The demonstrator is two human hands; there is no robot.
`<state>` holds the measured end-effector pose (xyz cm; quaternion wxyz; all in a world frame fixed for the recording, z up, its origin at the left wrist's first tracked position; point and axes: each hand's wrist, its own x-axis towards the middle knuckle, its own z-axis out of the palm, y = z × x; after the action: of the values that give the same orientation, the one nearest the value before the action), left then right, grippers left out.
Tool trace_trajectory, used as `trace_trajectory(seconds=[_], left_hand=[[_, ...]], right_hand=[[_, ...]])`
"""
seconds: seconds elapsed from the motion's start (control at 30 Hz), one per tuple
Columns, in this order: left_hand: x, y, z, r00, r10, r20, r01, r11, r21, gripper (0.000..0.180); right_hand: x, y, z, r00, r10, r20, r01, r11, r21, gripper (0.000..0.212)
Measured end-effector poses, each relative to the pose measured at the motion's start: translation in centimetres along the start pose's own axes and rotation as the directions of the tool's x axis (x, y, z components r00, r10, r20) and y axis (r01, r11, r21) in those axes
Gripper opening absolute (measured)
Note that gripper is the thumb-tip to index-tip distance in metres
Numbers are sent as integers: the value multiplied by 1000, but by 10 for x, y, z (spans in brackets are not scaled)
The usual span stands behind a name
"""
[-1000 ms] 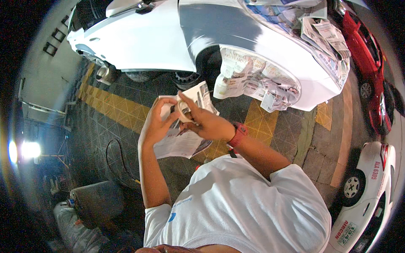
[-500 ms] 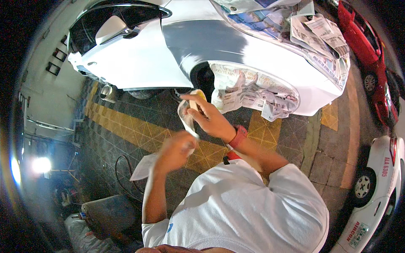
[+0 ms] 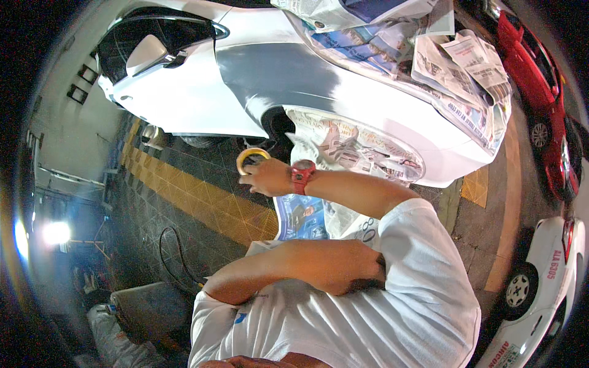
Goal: The person tapes newspaper sheets onto the hood and front fender of a white car using masking tape. They smooth the paper and apply tape to secure it in place, covering the vehicle's surface.
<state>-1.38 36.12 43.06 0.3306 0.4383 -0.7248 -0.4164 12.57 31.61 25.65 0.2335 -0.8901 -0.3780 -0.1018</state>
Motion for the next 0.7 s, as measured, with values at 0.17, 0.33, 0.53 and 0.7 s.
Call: trace_trajectory(seconds=[0.17, 0.33, 0.53, 0.7], left_hand=[[-39, 5, -46, 993, -19, -118, -3, 982, -188, 26], [-78, -15, -93, 974, 44, -220, -62, 995, -76, 26], [-142, -132, -316, 467, -51, -883, 527, 818, 231, 25], [-142, -224, -473, 262, 145, -954, 496, 828, 262, 35]], right_hand=[[-66, 0, 84, 877, 477, -52, -436, 838, 328, 37], [-73, 3, 112, 846, 532, 32, -501, 773, 389, 38], [-52, 35, 80, 695, 716, -69, -607, 635, 478, 28], [-14, 62, 51, 461, 878, -129, -764, 467, 446, 30]])
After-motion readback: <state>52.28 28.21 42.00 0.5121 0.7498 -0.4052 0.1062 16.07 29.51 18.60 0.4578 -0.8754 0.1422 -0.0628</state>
